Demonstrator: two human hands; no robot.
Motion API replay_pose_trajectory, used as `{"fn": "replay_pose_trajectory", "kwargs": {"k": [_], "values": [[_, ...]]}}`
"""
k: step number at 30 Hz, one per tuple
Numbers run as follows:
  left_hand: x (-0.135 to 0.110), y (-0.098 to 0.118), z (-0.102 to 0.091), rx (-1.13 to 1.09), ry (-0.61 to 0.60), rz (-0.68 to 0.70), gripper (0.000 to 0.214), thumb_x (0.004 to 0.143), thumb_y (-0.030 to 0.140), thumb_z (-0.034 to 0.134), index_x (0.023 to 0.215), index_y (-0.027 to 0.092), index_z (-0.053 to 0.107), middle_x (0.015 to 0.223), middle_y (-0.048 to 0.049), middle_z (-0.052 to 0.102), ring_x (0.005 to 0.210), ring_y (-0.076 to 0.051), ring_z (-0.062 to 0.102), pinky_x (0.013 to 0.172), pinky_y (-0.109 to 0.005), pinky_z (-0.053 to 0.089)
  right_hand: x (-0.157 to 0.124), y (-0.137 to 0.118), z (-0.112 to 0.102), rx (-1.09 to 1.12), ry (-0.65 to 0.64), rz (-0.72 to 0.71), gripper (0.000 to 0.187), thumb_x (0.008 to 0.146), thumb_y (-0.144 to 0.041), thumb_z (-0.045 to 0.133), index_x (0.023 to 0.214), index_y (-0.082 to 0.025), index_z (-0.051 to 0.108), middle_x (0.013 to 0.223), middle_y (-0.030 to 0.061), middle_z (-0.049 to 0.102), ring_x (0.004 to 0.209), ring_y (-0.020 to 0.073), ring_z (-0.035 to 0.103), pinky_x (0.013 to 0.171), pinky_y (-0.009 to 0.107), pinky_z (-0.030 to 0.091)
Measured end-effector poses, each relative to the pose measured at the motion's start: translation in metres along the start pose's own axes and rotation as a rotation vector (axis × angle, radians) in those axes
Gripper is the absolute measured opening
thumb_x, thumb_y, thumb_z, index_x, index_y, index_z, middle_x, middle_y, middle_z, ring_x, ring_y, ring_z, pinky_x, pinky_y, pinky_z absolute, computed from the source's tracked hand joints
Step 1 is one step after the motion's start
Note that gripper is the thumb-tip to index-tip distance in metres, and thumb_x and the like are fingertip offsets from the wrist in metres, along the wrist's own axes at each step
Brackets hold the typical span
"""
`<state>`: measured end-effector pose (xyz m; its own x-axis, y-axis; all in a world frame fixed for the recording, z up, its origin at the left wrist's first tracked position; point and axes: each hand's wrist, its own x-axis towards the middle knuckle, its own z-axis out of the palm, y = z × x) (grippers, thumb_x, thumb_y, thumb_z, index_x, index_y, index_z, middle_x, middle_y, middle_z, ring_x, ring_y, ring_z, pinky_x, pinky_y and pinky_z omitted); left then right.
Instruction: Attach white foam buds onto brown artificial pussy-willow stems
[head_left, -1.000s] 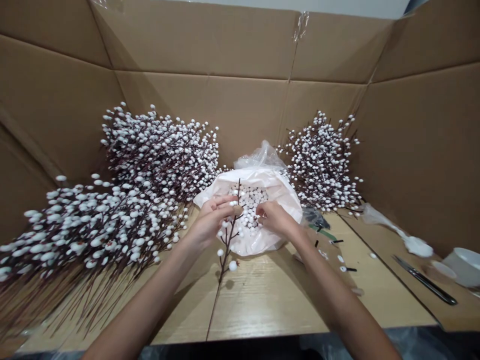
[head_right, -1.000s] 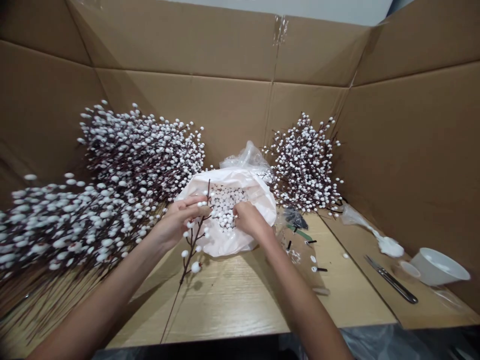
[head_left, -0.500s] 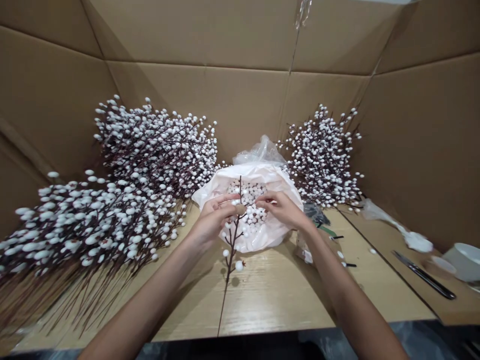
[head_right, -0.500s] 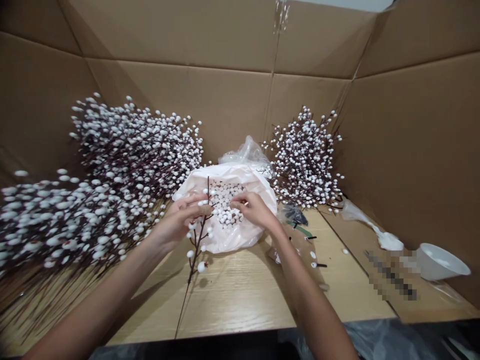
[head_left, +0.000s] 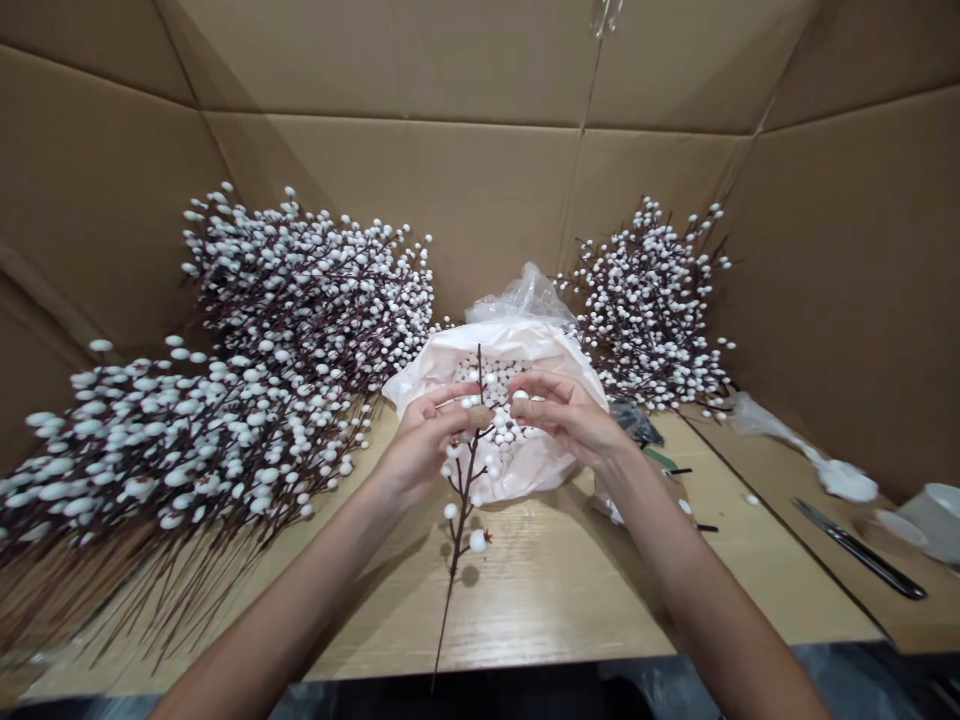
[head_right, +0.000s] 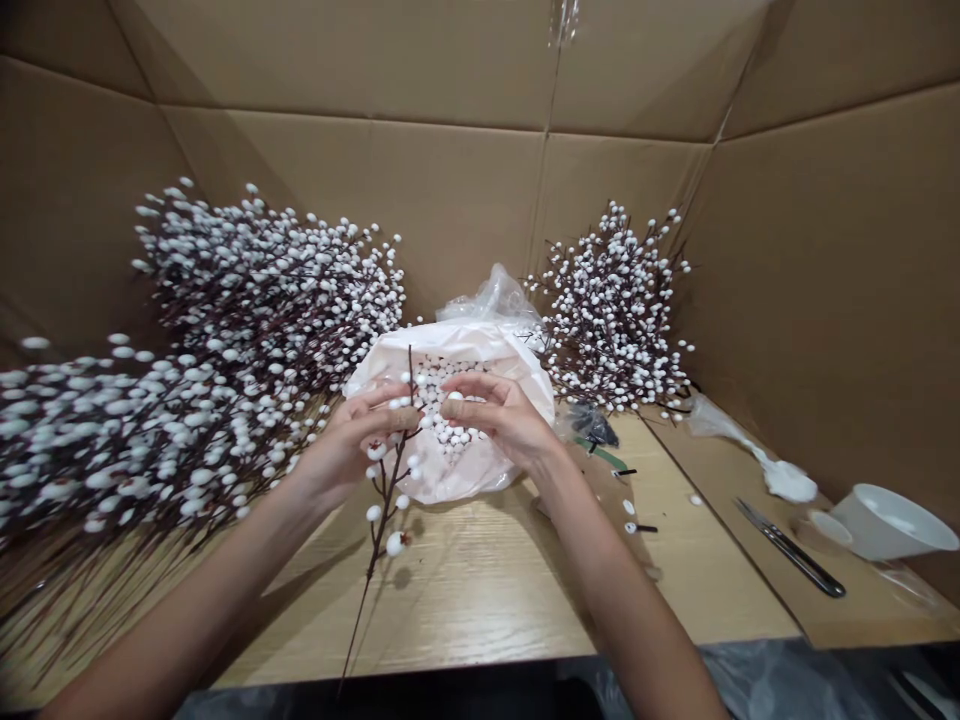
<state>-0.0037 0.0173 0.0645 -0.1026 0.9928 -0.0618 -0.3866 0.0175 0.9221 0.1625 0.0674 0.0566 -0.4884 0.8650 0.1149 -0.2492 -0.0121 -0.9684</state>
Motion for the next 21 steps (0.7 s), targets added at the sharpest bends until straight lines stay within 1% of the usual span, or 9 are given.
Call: {"fn": "replay_pose_trajectory", "kwargs": {"k": [2, 3, 5, 7, 9, 12, 14, 17, 21], "values": [[-0.001, 0.000, 0.000, 0.000, -0.002, 0.000, 0.034, 0.043, 0.010, 0.076, 0.076, 0.015, 0.068, 0.052, 0.0009, 0.066, 0.046, -0.012, 0.056, 0.047, -0.021, 0.038, -0.001, -0.001, 0.003, 0.013, 0.011, 0.009, 0.032, 0.050, -0.027, 0.083, 0.078, -0.021, 0.068, 0.077, -0.0015, 0.066, 0.068, 0.0107, 0.062, 0.078, 0.029, 0.051], [-0.001, 0.000, 0.000, 0.002, 0.000, 0.006, 0.034, 0.043, 0.010, 0.075, 0.076, 0.015, 0.068, 0.051, 0.0008, 0.066, 0.046, -0.012, 0.056, 0.047, -0.021, 0.038, -0.002, -0.001, 0.005, 0.030, 0.004, 0.016, 0.032, 0.051, -0.029, 0.083, 0.078, -0.021, 0.069, 0.078, -0.0006, 0.067, 0.070, 0.0117, 0.063, 0.080, 0.031, 0.051], [-0.001, -0.001, 0.000, 0.004, 0.005, 0.023, 0.032, 0.044, 0.011, 0.074, 0.075, 0.015, 0.068, 0.052, 0.0007, 0.066, 0.047, -0.012, 0.057, 0.046, -0.021, 0.038, -0.003, -0.002, 0.007, 0.055, -0.007, 0.016, 0.032, 0.055, -0.035, 0.081, 0.082, -0.021, 0.070, 0.082, 0.0017, 0.068, 0.074, 0.0142, 0.064, 0.084, 0.034, 0.051], [-0.001, -0.002, -0.001, 0.015, 0.006, 0.046, 0.030, 0.045, 0.012, 0.074, 0.074, 0.016, 0.067, 0.054, 0.0013, 0.066, 0.047, -0.012, 0.057, 0.045, -0.021, 0.038, -0.004, -0.003, 0.008, 0.053, 0.009, -0.015, 0.034, 0.058, -0.037, 0.079, 0.086, -0.021, 0.069, 0.086, 0.0027, 0.069, 0.077, 0.0153, 0.065, 0.087, 0.036, 0.051], [-0.001, -0.001, -0.001, 0.029, 0.002, 0.071, 0.030, 0.045, 0.013, 0.074, 0.074, 0.016, 0.067, 0.052, 0.0028, 0.064, 0.046, -0.011, 0.055, 0.044, -0.020, 0.038, -0.004, -0.003, 0.010, 0.032, 0.047, -0.071, 0.034, 0.057, -0.039, 0.079, 0.084, -0.021, 0.068, 0.087, 0.0022, 0.067, 0.076, 0.0146, 0.064, 0.085, 0.036, 0.051], [-0.003, -0.001, 0.000, 0.026, 0.001, 0.092, 0.030, 0.045, 0.014, 0.075, 0.073, 0.017, 0.066, 0.046, 0.0045, 0.059, 0.044, -0.011, 0.054, 0.045, -0.020, 0.039, -0.004, -0.001, 0.015, -0.020, 0.105, -0.149, 0.036, 0.055, -0.045, 0.079, 0.076, -0.019, 0.064, 0.082, 0.0017, 0.064, 0.072, 0.0136, 0.062, 0.078, 0.034, 0.053], [-0.005, -0.002, 0.001, 0.003, -0.003, 0.091, 0.030, 0.045, 0.015, 0.075, 0.073, 0.017, 0.064, 0.047, 0.0042, 0.060, 0.046, -0.012, 0.056, 0.046, -0.021, 0.040, -0.005, 0.001, 0.019, -0.054, 0.131, -0.185, 0.039, 0.056, -0.049, 0.077, 0.073, -0.019, 0.060, 0.078, 0.0014, 0.061, 0.072, 0.0139, 0.061, 0.074, 0.033, 0.054], [-0.007, -0.005, 0.002, -0.028, -0.021, 0.087, 0.033, 0.045, 0.015, 0.077, 0.074, 0.017, 0.062, 0.049, 0.0035, 0.062, 0.051, -0.014, 0.060, 0.050, -0.022, 0.043, -0.006, 0.003, 0.023, -0.075, 0.144, -0.227, 0.037, 0.061, -0.050, 0.073, 0.074, -0.020, 0.057, 0.077, 0.0014, 0.061, 0.075, 0.0147, 0.061, 0.073, 0.032, 0.054], [-0.006, -0.008, 0.002, -0.033, -0.032, 0.118, 0.033, 0.048, 0.016, 0.079, 0.076, 0.016, 0.062, 0.054, 0.0018, 0.066, 0.054, -0.014, 0.062, 0.055, -0.023, 0.046, -0.007, 0.005, 0.024, -0.082, 0.128, -0.246, 0.030, 0.068, -0.046, 0.069, 0.075, -0.020, 0.056, 0.081, 0.0027, 0.063, 0.077, 0.0144, 0.062, 0.073, 0.031, 0.053]]}}
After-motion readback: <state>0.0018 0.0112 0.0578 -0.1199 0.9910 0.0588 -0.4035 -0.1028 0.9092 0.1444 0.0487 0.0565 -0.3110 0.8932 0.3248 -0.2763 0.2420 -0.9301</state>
